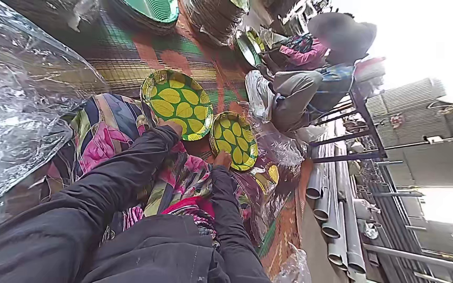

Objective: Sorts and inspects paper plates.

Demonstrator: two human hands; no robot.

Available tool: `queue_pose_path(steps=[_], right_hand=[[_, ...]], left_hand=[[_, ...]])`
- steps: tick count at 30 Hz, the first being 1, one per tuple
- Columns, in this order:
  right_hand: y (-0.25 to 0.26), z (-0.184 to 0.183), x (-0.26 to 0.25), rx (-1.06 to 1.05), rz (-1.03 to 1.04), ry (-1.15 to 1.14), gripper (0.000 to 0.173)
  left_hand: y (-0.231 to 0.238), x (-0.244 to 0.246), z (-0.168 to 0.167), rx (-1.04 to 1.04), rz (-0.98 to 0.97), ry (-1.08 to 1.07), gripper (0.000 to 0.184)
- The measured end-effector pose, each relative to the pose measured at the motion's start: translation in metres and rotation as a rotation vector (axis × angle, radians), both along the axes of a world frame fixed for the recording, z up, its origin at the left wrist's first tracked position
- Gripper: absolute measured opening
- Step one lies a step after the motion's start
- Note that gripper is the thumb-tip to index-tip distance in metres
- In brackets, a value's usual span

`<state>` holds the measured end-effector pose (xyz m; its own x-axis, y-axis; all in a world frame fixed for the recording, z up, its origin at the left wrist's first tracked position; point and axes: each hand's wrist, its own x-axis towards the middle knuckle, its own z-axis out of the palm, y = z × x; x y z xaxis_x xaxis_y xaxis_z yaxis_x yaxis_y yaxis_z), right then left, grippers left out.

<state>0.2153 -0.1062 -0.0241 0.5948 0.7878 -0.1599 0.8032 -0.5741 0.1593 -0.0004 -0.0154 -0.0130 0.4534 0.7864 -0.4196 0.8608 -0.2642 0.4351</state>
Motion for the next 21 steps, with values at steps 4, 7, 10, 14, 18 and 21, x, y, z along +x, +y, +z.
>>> queue_pose_path(steps=[4,7,10,14,18,21], right_hand=[[-0.003,0.020,0.017,0.048,0.047,0.113,0.044],[-0.007,0.042,0.020,0.392,0.060,0.035,0.036],[-0.002,0.048,0.015,0.876,0.257,-0.113,0.029],[0.023,0.029,-0.020,0.825,0.649,-0.071,0.041],[0.026,-0.027,-0.056,0.329,0.710,0.168,0.044],[0.011,-0.049,-0.059,0.291,0.549,0.203,0.061]], left_hand=[[-0.004,-0.008,0.031,-0.148,-0.043,0.027,0.045],[0.000,-0.005,0.012,-0.010,0.133,-0.210,0.059],[0.002,0.003,-0.002,0.511,0.261,-0.552,0.076],[-0.002,0.006,0.001,1.227,0.246,-0.708,0.056],[-0.011,0.004,-0.010,0.900,0.061,-0.544,0.047],[0.004,0.005,-0.032,0.275,0.049,-0.125,0.059]])
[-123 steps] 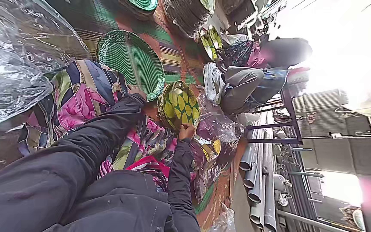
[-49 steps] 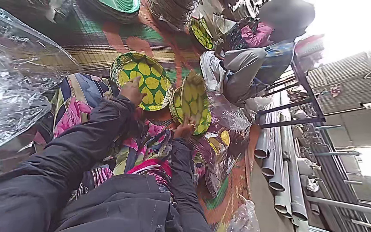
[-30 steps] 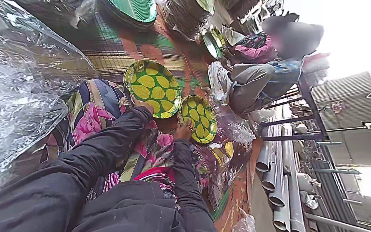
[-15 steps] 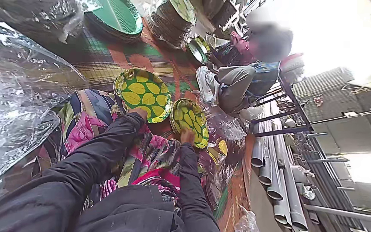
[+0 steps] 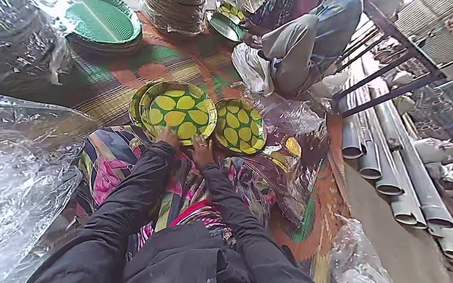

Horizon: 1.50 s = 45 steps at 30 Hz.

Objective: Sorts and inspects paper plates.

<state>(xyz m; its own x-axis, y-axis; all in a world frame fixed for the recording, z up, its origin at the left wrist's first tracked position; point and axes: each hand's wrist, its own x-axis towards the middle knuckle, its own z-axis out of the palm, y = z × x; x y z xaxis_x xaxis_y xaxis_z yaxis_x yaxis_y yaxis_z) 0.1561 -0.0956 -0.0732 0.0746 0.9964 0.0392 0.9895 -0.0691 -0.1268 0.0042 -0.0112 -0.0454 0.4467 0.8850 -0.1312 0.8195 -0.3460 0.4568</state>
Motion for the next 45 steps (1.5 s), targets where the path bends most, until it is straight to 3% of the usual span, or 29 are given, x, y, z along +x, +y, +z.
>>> queue_pose_path(steps=[2,4,6,10,16,18,21,24,27,29,31,34,36,38,41,45], right_hand=[[-0.003,0.006,0.019,0.107,-0.155,-0.041,0.062],[-0.011,0.022,0.049,0.014,-0.351,-0.043,0.066],[-0.017,0.025,0.081,-0.158,-0.482,-0.070,0.068],[-0.025,0.040,0.085,-0.286,-0.504,-0.136,0.040],[-0.022,0.051,0.079,-0.303,-0.470,-0.149,0.039],[-0.019,0.070,0.086,-0.252,-0.497,-0.121,0.042],[-0.018,0.096,0.091,0.184,-0.529,-0.117,0.040],[-0.011,0.096,0.081,0.651,-0.320,-0.119,0.038],[-0.002,0.080,0.056,0.640,-0.007,-0.090,0.048],[0.006,0.060,0.036,0.446,0.080,-0.049,0.052],[0.010,0.033,0.025,0.211,0.051,-0.001,0.058],[-0.001,0.001,0.024,0.169,-0.165,0.073,0.064],[-0.008,0.006,0.035,0.068,-0.374,0.112,0.071],[-0.013,0.012,0.056,-0.005,-0.460,0.135,0.067],[-0.016,0.020,0.073,-0.167,-0.485,0.124,0.044],[-0.022,0.029,0.074,-0.102,-0.443,0.125,0.037]], left_hand=[[0.001,0.007,-0.001,-0.213,0.039,0.244,0.063],[-0.012,0.015,0.017,-0.222,0.060,0.391,0.044],[-0.013,0.017,0.023,-0.195,0.069,0.470,0.038],[-0.010,0.012,0.027,-0.159,0.083,0.417,0.043],[-0.010,0.008,0.010,-0.129,0.116,0.252,0.042],[-0.009,0.005,0.008,-0.034,0.130,0.096,0.054],[-0.010,0.003,0.015,0.233,0.122,-0.212,0.078],[-0.020,0.008,0.024,0.709,0.083,-0.423,0.066],[-0.033,0.017,0.024,1.052,0.022,-0.464,0.048],[-0.038,0.019,0.023,1.108,-0.035,-0.443,0.042],[-0.039,0.016,0.017,0.893,-0.086,-0.331,0.052],[-0.029,0.011,0.010,0.208,-0.037,0.071,0.061],[-0.020,0.013,0.007,-0.081,0.022,0.307,0.072],[-0.020,0.017,0.009,-0.142,0.029,0.388,0.073],[-0.021,0.023,0.007,-0.122,0.042,0.530,0.075],[-0.029,0.020,0.027,-0.128,0.032,0.549,0.062]])
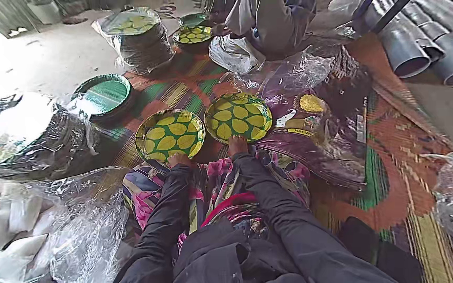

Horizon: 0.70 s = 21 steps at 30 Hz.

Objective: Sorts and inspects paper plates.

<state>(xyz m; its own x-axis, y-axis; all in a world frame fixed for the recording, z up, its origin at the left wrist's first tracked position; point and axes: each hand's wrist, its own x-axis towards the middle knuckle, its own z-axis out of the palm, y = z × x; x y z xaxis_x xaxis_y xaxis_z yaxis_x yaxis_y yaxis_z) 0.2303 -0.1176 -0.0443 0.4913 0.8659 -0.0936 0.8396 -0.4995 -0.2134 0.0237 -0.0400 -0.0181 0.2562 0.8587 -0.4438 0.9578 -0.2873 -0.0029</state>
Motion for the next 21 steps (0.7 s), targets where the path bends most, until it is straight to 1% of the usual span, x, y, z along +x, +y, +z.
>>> queue_pose_path(steps=[2,4,6,7,8,9,10,11,12,13,14,15,16,17,18,19,20,21], right_hand=[[-0.005,0.004,-0.001,0.033,-0.008,0.017,0.040],[-0.012,0.004,-0.002,0.066,0.008,0.015,0.043],[-0.020,-0.001,-0.003,0.204,0.031,-0.028,0.041],[-0.023,-0.004,-0.005,0.334,0.036,-0.077,0.042],[-0.025,-0.007,-0.007,0.509,0.042,-0.156,0.041],[-0.024,-0.005,-0.010,0.681,0.050,-0.224,0.042],[-0.020,-0.001,-0.015,0.812,0.069,-0.268,0.044],[-0.015,0.004,-0.020,0.892,0.116,-0.282,0.047],[-0.008,0.009,-0.026,0.928,0.195,-0.266,0.045],[-0.001,0.015,-0.033,0.916,0.290,-0.220,0.043],[0.008,0.018,-0.038,0.877,0.381,-0.197,0.041],[0.017,0.019,-0.044,0.798,0.454,-0.172,0.040],[0.023,0.020,-0.050,0.662,0.505,-0.117,0.040],[0.027,0.020,-0.055,0.505,0.534,-0.050,0.039],[0.031,0.013,-0.057,0.398,0.535,-0.008,0.038],[0.031,0.004,-0.058,0.367,0.522,0.018,0.042],[0.028,-0.006,-0.055,0.397,0.483,0.022,0.046],[0.022,-0.012,-0.050,0.399,0.414,0.011,0.052]], left_hand=[[-0.009,-0.003,0.018,-0.028,-0.009,-0.031,0.055],[-0.012,-0.005,0.022,-0.052,-0.030,-0.055,0.054],[-0.008,-0.006,0.013,-0.011,-0.033,-0.113,0.059],[-0.005,-0.008,0.005,0.059,-0.025,-0.195,0.067],[-0.002,-0.009,-0.004,0.164,-0.015,-0.322,0.079],[0.001,-0.010,-0.010,0.324,-0.025,-0.480,0.086],[0.000,-0.009,-0.012,0.544,-0.069,-0.643,0.085],[-0.002,-0.006,-0.012,0.816,-0.148,-0.766,0.076],[-0.006,-0.003,-0.007,1.044,-0.236,-0.836,0.062],[-0.009,0.000,-0.004,1.218,-0.313,-0.851,0.051],[-0.013,0.003,-0.003,1.300,-0.375,-0.854,0.043],[-0.019,0.005,-0.004,1.260,-0.421,-0.831,0.040],[-0.025,0.005,-0.004,1.116,-0.466,-0.790,0.043],[-0.030,0.003,-0.002,0.874,-0.440,-0.689,0.048],[-0.030,0.003,0.003,0.585,-0.364,-0.530,0.057],[-0.022,0.002,0.003,0.361,-0.279,-0.380,0.065],[-0.011,0.001,0.000,0.201,-0.199,-0.269,0.067],[-0.001,0.000,-0.003,0.093,-0.127,-0.188,0.070]])
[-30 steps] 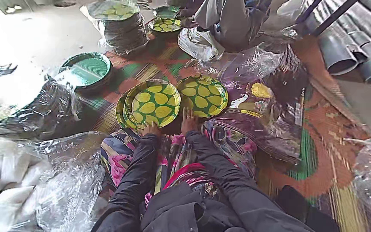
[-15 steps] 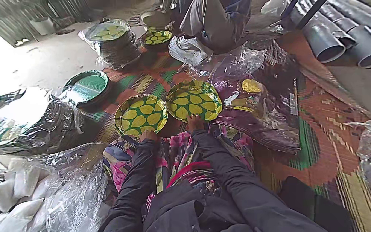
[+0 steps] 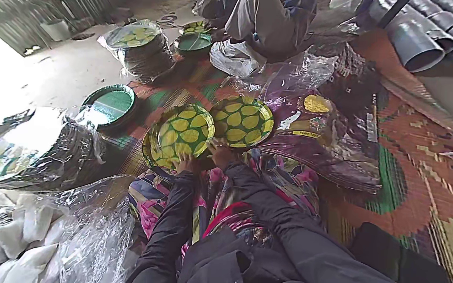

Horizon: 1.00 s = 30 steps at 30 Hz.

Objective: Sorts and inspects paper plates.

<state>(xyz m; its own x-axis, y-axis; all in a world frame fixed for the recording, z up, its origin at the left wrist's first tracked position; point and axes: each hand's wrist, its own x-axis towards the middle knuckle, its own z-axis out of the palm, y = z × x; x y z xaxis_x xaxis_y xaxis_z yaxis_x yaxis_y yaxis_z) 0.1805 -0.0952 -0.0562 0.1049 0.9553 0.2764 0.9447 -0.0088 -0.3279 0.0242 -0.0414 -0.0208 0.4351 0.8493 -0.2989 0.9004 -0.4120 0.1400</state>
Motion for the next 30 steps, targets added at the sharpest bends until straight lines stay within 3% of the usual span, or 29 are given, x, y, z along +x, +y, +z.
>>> queue_pose_path(steps=[2,4,7,9,13,17,19,22,25,27,28,30], right_hand=[[-0.014,-0.005,0.017,-0.121,-0.213,0.038,0.067],[-0.019,-0.007,0.039,-0.298,-0.414,0.065,0.072],[-0.020,0.006,0.047,-0.507,-0.467,0.009,0.045],[-0.020,0.011,0.045,-0.475,-0.456,-0.035,0.034],[-0.027,0.020,0.047,-0.422,-0.438,-0.023,0.038],[-0.041,0.043,0.055,-0.505,-0.431,-0.013,0.040],[-0.051,0.053,0.060,-0.342,-0.455,0.014,0.032],[-0.055,0.069,0.063,0.178,-0.490,-0.048,0.025],[-0.040,0.069,0.056,0.579,-0.336,-0.178,0.027],[-0.030,0.068,0.042,0.665,-0.188,-0.228,0.033],[-0.026,0.064,0.034,0.624,-0.113,-0.207,0.036],[-0.021,0.052,0.021,0.458,-0.006,-0.090,0.044]], left_hand=[[0.006,0.000,0.000,-0.098,0.075,0.105,0.070],[0.000,0.005,0.004,-0.081,0.097,0.156,0.053],[-0.005,0.008,0.014,-0.115,0.109,0.147,0.047],[-0.002,0.006,0.017,-0.124,0.110,0.131,0.049],[-0.006,0.000,0.021,-0.135,0.107,0.100,0.049],[-0.009,0.001,0.028,-0.159,0.125,0.112,0.051],[-0.005,-0.002,0.022,-0.142,0.126,0.034,0.053],[0.001,-0.005,0.000,0.199,0.078,-0.405,0.069],[-0.002,-0.001,-0.006,0.890,-0.097,-0.758,0.057],[-0.008,0.003,-0.010,1.189,-0.181,-0.807,0.046],[-0.013,0.005,-0.012,1.228,-0.217,-0.801,0.044],[-0.024,0.005,-0.012,1.093,-0.274,-0.727,0.048]])
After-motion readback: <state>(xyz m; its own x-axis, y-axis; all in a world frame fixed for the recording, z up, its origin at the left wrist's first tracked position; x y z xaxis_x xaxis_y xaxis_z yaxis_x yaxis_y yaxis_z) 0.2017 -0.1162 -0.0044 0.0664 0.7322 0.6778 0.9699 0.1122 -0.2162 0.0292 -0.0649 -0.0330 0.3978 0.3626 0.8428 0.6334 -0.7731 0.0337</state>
